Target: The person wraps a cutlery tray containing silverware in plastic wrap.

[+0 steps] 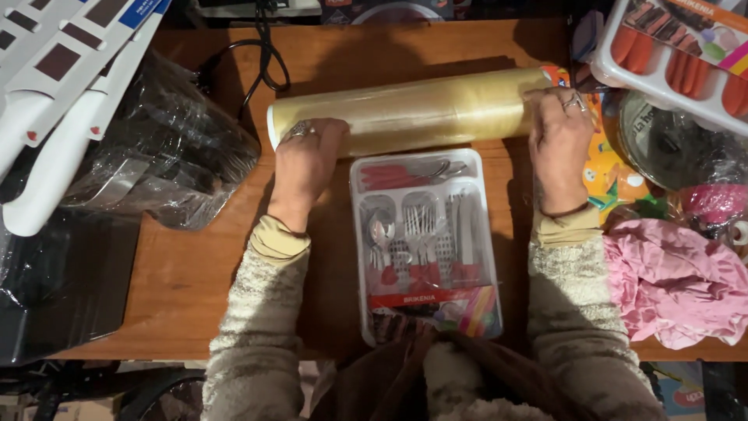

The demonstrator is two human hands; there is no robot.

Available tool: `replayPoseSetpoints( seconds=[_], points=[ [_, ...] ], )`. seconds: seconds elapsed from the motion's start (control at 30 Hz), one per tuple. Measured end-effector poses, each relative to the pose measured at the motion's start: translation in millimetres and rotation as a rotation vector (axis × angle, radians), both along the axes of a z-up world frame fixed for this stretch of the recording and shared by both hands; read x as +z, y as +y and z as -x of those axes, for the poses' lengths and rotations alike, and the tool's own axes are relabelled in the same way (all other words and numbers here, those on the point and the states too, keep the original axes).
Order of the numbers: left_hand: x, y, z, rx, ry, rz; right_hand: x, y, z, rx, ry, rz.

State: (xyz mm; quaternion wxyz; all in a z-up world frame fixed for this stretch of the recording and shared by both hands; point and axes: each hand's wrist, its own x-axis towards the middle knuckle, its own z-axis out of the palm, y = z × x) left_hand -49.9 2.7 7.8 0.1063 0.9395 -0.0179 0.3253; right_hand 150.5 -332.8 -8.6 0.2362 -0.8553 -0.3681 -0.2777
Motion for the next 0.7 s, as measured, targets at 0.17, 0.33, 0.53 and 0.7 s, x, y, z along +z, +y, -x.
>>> replayPoseSetpoints(
  seconds=[0.17, 0.33, 0.53, 0.7],
  points=[
    [0.3, 1.7, -1.8, 0.02, -0.026, -0.024, 8.5, -1.8, 5.8, 0.045, 0.075, -0.099],
    [6.5, 0.9, -3.2, 0.014, -0.055, 0.017, 19.9, -4.7, 11.4, 0.053, 0.121, -0.116],
    [5.9, -1.1, -5.1, 0.051, -0.112, -0.006, 19.3, -9.2, 6.9, 0.116, 0.075, -0.11],
    [16.9, -2.5, -2.9, 0.059, -0.086, -0.001, 16.9, -16.2, 4.5, 0.075, 0.114, -0.091]
  ],
)
